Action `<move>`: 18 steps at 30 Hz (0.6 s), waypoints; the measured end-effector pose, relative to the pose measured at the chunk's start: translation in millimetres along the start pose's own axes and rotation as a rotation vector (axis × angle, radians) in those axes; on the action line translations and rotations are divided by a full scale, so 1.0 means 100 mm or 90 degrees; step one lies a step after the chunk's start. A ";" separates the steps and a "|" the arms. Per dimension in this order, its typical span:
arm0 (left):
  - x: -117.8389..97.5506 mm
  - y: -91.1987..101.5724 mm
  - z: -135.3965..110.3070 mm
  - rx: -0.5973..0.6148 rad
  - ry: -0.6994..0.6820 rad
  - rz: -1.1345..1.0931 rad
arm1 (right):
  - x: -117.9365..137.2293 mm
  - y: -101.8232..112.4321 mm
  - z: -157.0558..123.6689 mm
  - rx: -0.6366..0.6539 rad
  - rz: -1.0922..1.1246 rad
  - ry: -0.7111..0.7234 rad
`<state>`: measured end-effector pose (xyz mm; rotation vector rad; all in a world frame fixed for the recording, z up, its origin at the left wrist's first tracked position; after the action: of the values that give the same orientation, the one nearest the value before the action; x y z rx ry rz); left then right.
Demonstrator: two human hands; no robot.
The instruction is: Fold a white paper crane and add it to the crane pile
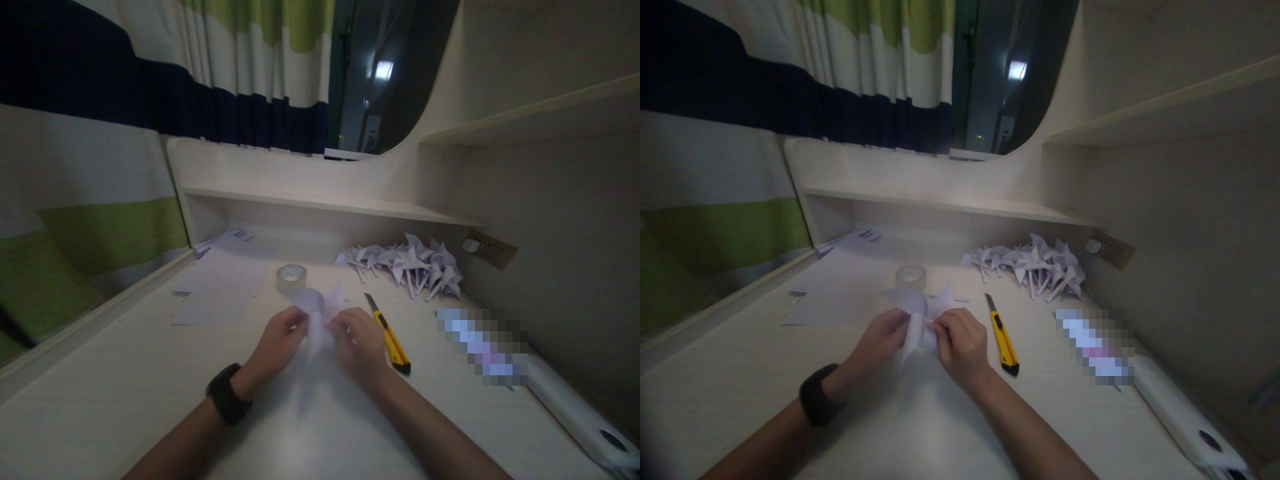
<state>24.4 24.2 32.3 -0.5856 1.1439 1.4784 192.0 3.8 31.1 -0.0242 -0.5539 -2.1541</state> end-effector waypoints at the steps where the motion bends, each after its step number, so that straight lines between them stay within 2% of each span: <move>1: -0.01 -0.01 0.00 0.010 0.005 -0.011 | 0.01 -0.01 -0.02 -0.008 -0.008 0.011; 10: 0.08 -0.09 -0.03 0.063 0.036 -0.111 | 0.02 -0.06 -0.07 -0.002 -0.049 0.021; 18: -0.02 -0.06 -0.04 0.122 0.063 -0.165 | 0.08 -0.06 -0.06 0.028 -0.010 0.024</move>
<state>29.4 19.2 31.0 -0.6525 1.2206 1.1162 184.1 -1.4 25.3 0.0459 -0.5811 -2.1524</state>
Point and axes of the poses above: each hand's wrist, its own z-axis towards the middle knuckle, its own y-axis out of the back of the hand, x = y × z, the point moved 3 cm from there along z, towards the middle knuckle, and after that the axes turned 1 degree about -z, right-handed, at the moved point
